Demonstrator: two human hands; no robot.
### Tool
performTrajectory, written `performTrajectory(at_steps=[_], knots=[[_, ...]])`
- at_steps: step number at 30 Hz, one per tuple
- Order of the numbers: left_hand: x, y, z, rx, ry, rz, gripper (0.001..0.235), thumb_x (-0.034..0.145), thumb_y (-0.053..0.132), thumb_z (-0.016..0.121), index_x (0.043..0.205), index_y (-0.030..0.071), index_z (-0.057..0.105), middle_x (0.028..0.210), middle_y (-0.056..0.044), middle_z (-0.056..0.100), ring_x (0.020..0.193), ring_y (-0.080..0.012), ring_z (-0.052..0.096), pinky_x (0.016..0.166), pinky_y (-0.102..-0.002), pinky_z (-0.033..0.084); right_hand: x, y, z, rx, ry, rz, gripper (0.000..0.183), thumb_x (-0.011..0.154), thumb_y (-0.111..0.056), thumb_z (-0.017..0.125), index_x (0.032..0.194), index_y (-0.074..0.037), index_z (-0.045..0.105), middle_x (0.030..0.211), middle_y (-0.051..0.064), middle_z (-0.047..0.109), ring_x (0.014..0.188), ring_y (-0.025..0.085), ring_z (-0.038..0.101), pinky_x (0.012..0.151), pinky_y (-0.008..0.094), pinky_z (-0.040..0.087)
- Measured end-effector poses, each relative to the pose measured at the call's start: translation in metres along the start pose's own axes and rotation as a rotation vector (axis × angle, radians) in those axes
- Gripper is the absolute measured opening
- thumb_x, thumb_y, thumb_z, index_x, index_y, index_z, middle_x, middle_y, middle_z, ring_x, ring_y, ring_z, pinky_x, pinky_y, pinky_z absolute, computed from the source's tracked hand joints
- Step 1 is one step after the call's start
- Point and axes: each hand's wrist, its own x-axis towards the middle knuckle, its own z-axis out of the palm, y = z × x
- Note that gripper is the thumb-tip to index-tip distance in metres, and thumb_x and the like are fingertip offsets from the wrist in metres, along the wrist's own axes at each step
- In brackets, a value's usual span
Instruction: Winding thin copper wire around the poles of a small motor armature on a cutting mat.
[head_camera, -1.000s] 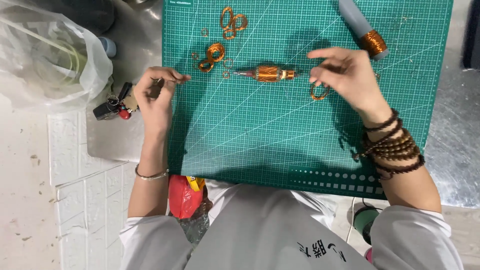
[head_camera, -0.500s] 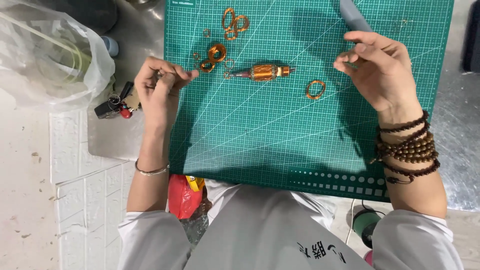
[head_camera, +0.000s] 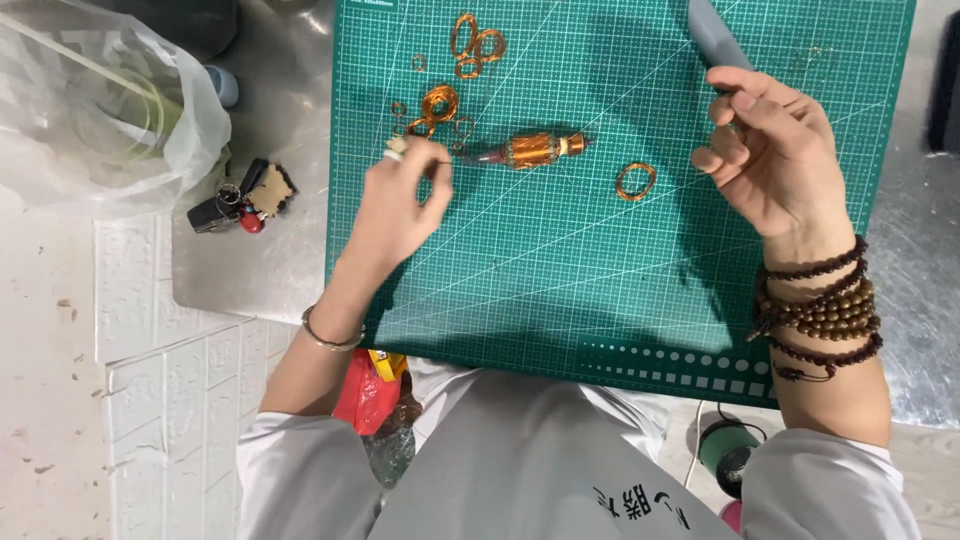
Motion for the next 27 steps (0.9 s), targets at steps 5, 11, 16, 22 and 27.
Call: performTrajectory(at_steps=[5,11,16,22,27], knots=[[-0.003,-0.001,0.017,0.471,-0.004,0.142,0.018,0.095,0.02,0.056,0.099,0.003,0.06,0.078,-0.009,0.056,0.058,-0.0195,0.053,0.051,-0.031,0.046,-0.002,0.0,0.006,-0.049,-0.037,0.008,0.023,0.096,-0.007,0.053,0.116,-0.005,0.062,0.083,-0.001,0.067,0.046,0.001,0.046,0.046,0.012,0.042],[0.006,-0.003,0.019,0.403,0.03,0.142,0.016,0.096,0.018,0.055,0.092,0.003,0.061,0.057,-0.006,0.053,0.053,-0.023,0.054,0.071,-0.039,0.049,0.002,0.004,0.009,-0.094,-0.056,0.016,0.023,0.099,-0.005,0.046,0.113,-0.006,0.064,0.081,0.001,0.068,0.049,0.003,0.054,0.041,0.011,0.047],[0.009,-0.011,0.032,0.341,0.088,-0.031,0.02,0.091,0.026,0.061,0.098,0.007,0.065,0.055,-0.014,0.058,0.057,-0.0316,0.064,0.059,-0.038,0.052,0.014,0.041,0.006,-0.233,-0.067,0.095,0.035,0.091,-0.001,0.044,0.125,0.001,0.053,0.082,0.013,0.064,0.049,0.006,0.055,0.038,0.016,0.051],[0.014,-0.01,0.031,0.192,0.055,0.002,0.015,0.091,0.022,0.062,0.086,0.01,0.07,0.058,-0.011,0.061,0.057,-0.0285,0.064,0.062,-0.035,0.053,0.022,0.049,0.026,-0.397,-0.173,0.17,0.051,0.09,0.005,0.044,0.139,0.006,0.031,0.093,0.025,0.061,0.068,0.023,0.066,0.054,0.034,0.063],[0.021,-0.004,0.033,0.156,0.065,0.067,0.014,0.09,0.02,0.064,0.083,0.011,0.072,0.06,-0.008,0.057,0.056,-0.0225,0.058,0.062,-0.031,0.05,0.024,0.045,0.035,-0.727,-0.136,0.165,0.05,0.088,0.006,0.049,0.135,0.01,0.035,0.083,0.03,0.063,0.064,0.033,0.068,0.051,0.042,0.061]])
